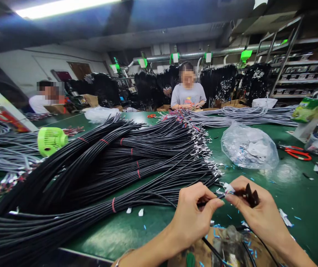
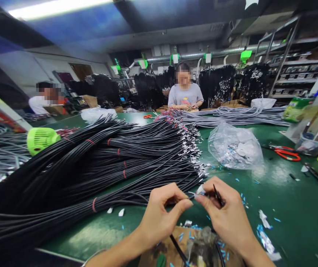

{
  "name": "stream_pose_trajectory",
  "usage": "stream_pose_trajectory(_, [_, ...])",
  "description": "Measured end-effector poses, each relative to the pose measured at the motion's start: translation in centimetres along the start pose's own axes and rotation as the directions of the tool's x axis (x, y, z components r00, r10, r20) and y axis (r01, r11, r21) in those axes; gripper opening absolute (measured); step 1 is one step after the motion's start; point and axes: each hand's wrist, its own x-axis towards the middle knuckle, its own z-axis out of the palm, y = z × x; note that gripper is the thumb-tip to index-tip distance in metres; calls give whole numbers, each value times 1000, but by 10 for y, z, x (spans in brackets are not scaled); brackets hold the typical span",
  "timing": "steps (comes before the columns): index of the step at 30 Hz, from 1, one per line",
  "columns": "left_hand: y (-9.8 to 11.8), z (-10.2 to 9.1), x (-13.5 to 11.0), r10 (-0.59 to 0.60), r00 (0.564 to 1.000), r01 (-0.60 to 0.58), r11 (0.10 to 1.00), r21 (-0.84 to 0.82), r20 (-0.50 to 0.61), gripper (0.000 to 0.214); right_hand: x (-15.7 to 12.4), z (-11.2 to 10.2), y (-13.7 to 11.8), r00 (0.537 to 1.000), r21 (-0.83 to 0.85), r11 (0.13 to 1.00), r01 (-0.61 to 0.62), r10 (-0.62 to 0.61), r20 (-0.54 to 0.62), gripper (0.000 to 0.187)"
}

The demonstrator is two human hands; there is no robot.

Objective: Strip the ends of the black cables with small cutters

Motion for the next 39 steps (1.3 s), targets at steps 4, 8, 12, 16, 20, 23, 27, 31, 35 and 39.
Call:
stream_pose_trajectory(4, [-1, -4, 1, 83, 996, -85, 995, 47, 32, 20, -2, 4, 1, 991, 290, 952, -96, 63, 121, 27])
stream_pose_trajectory(8, [-1, -5, 1, 59, 994, -62, 998, 26, 87, 22, -1, 4, 3, 990, 338, 937, -93, 50, 133, 24])
stream_pose_trajectory(12, [0, -1, 0, 27, 999, -29, 999, 38, 30, 20, -2, 7, 5, 989, 340, 929, -144, 141, 35, 22])
stream_pose_trajectory(16, [-2, 0, 3, -2, 1000, 1, 1000, 7, 19, 20, -4, 14, 6, 946, 519, 793, -320, 238, 219, 28])
stream_pose_trajectory(20, [-4, 0, 5, -59, 991, 60, 998, -9, 120, 29, -1, 4, 5, 997, 74, 994, 78, -77, -9, 14])
stream_pose_trajectory(23, [-3, -1, 2, -91, 988, 100, 993, -67, 127, 30, 3, -15, 10, 952, -136, 989, 62, -99, -289, 8])
stream_pose_trajectory(27, [-2, -1, 1, -140, 982, 162, 971, -175, 130, 36, 3, -25, 12, 878, -180, 982, -51, -42, -476, 11])
stream_pose_trajectory(31, [-4, 0, 1, -121, 988, 134, 982, -134, 100, 39, -3, -7, 1, 982, -149, 979, 141, -157, -100, 15])
stream_pose_trajectory(35, [-4, 2, -2, -73, 994, 74, 997, -13, 81, 34, -5, 9, -5, 996, -18, 997, 79, -80, -45, 17])
stream_pose_trajectory(39, [-1, 1, -3, -24, 996, 20, 999, 49, 86, 33, -2, 5, 2, 993, -59, 996, 61, -66, -93, 19])
